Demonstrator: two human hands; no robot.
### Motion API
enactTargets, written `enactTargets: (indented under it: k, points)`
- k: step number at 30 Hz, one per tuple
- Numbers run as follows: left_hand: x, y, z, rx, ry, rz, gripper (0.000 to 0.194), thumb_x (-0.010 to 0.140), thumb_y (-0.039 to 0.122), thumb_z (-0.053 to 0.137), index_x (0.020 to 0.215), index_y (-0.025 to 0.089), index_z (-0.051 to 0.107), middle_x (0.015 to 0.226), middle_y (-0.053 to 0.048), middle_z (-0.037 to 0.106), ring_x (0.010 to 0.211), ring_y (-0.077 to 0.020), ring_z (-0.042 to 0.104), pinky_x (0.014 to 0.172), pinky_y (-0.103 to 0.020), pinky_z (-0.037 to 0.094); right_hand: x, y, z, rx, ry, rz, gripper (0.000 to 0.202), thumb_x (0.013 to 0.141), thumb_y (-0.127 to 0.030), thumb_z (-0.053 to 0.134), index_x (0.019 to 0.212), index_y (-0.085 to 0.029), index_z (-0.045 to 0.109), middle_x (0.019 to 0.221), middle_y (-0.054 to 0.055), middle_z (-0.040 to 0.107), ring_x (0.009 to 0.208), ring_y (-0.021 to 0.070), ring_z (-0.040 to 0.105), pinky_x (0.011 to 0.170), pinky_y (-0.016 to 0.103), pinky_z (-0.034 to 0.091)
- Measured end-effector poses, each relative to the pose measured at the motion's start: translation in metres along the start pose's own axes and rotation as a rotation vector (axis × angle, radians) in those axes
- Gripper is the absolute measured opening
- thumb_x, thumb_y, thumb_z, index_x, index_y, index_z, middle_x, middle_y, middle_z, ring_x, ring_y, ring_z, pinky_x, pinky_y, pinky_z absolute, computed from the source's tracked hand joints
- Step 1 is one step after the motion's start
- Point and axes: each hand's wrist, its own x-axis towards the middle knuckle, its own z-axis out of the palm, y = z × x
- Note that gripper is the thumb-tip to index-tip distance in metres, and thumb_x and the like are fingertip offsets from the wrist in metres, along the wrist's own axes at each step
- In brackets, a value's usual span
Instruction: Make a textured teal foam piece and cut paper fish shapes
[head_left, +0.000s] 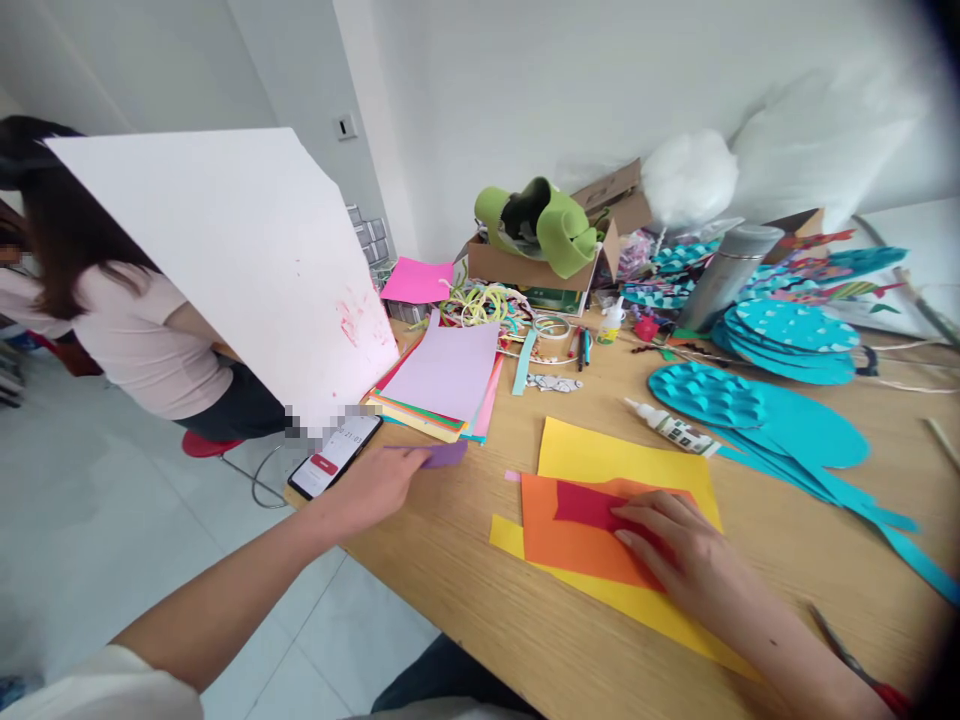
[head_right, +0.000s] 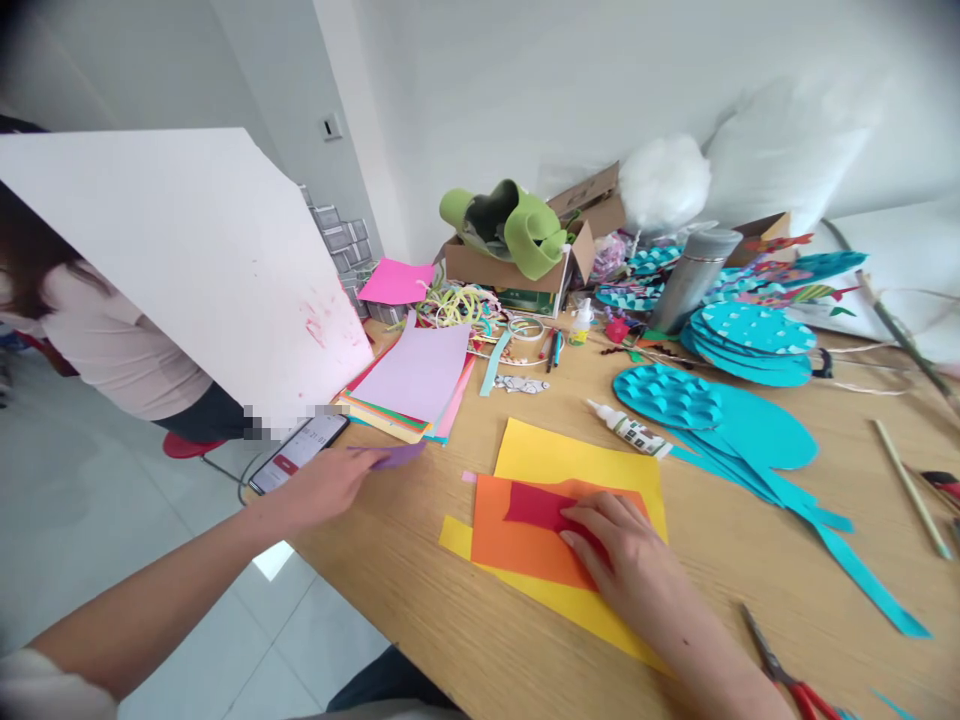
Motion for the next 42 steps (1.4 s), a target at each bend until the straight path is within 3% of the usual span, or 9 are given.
enactTargets:
  k: [5,9,13,17,21,25,30,36,42]
  points:
    - [0.026,-0.014,-0.039,0.144,0.212,-0.15,0.046,0.089,0.011,0.035,0.133,0.018,0.048,0.11,-0.011,0.068,0.093,-0.0247,0.066,0.081,-0.035,0.049,0.001,0.0,0.0,0.002,0.01,-0.007,0.028,0.092,-0.039,0.048,0.102,-0.024,0.069,0.107,0.009,0.065,0.098,0.0244,0.062,0.09,0.043,0.052]
    - [0.068,-0.027,-0.048,0.222,0.384,-0.182,0.047,0.091,0.011,0.033,0.136,0.016,0.045,0.122,-0.012,0.063,0.106,-0.0247,0.063,0.089,-0.035,0.048,0.001,-0.001,-0.001,0.008,0.011,-0.011,0.028,0.092,-0.037,0.048,0.103,-0.023,0.069,0.107,0.01,0.064,0.1,0.0241,0.061,0.09,0.042,0.052]
    - [0.108,-0.049,-0.03,0.275,0.217,-0.22,0.047,0.092,0.012,0.035,0.139,0.015,0.042,0.132,-0.016,0.057,0.12,-0.0265,0.054,0.099,-0.04,0.042,0.001,-0.007,-0.004,0.001,-0.009,0.002,0.028,0.094,-0.034,0.045,0.103,-0.022,0.068,0.107,0.011,0.063,0.101,0.0239,0.06,0.091,0.042,0.051]
    - [0.116,-0.057,-0.011,0.271,0.11,-0.187,0.06,0.081,0.02,0.061,0.139,0.016,0.045,0.135,-0.02,0.054,0.129,-0.0411,0.043,0.099,-0.053,0.039,0.0,-0.017,-0.01,-0.002,-0.021,0.025,0.027,0.094,-0.03,0.045,0.105,-0.021,0.067,0.108,0.01,0.063,0.101,0.0233,0.059,0.09,0.041,0.051]
    - [0.101,-0.015,-0.006,0.251,0.282,-0.047,0.053,0.091,0.023,0.046,0.143,0.015,0.038,0.145,-0.016,0.044,0.14,-0.0342,0.029,0.109,-0.05,0.029,0.001,-0.024,-0.014,-0.021,-0.027,0.037,0.025,0.093,-0.025,0.047,0.106,-0.02,0.067,0.108,0.011,0.062,0.101,0.0241,0.059,0.089,0.042,0.051]
    - [0.089,0.068,-0.004,0.067,0.35,0.354,0.039,0.095,0.023,0.042,0.133,0.019,0.05,0.138,-0.007,0.053,0.133,-0.0238,0.04,0.112,-0.043,0.029,0.002,-0.028,-0.014,-0.011,-0.001,0.038,0.023,0.093,-0.023,0.048,0.105,-0.021,0.068,0.104,0.011,0.063,0.099,0.0236,0.059,0.088,0.042,0.05]
    - [0.095,0.139,0.014,-0.063,0.387,0.554,0.026,0.096,0.029,0.045,0.108,0.016,0.063,0.116,-0.01,0.064,0.121,-0.0274,0.05,0.104,-0.046,0.037,0.002,-0.026,-0.026,0.07,0.191,0.025,0.023,0.095,-0.027,0.045,0.1,-0.021,0.067,0.101,0.01,0.065,0.096,0.0206,0.061,0.083,0.034,0.051]
    - [0.098,0.154,0.045,-0.122,0.385,0.64,0.019,0.093,0.03,0.051,0.091,0.015,0.063,0.093,-0.007,0.063,0.099,-0.0228,0.057,0.092,-0.039,0.045,0.041,0.014,-0.059,-0.198,0.219,0.13,0.024,0.093,-0.031,0.047,0.101,-0.02,0.067,0.104,0.011,0.065,0.1,0.0244,0.06,0.086,0.036,0.047]
    - [0.102,0.152,0.064,-0.066,0.368,0.643,0.009,0.089,0.023,0.056,0.083,0.016,0.059,0.091,-0.005,0.06,0.092,-0.0224,0.055,0.087,-0.039,0.047,0.091,0.056,-0.054,-0.481,0.08,0.391,0.033,0.086,-0.02,0.05,0.115,-0.017,0.066,0.101,0.015,0.068,0.1,0.0278,0.062,0.084,0.035,0.045]
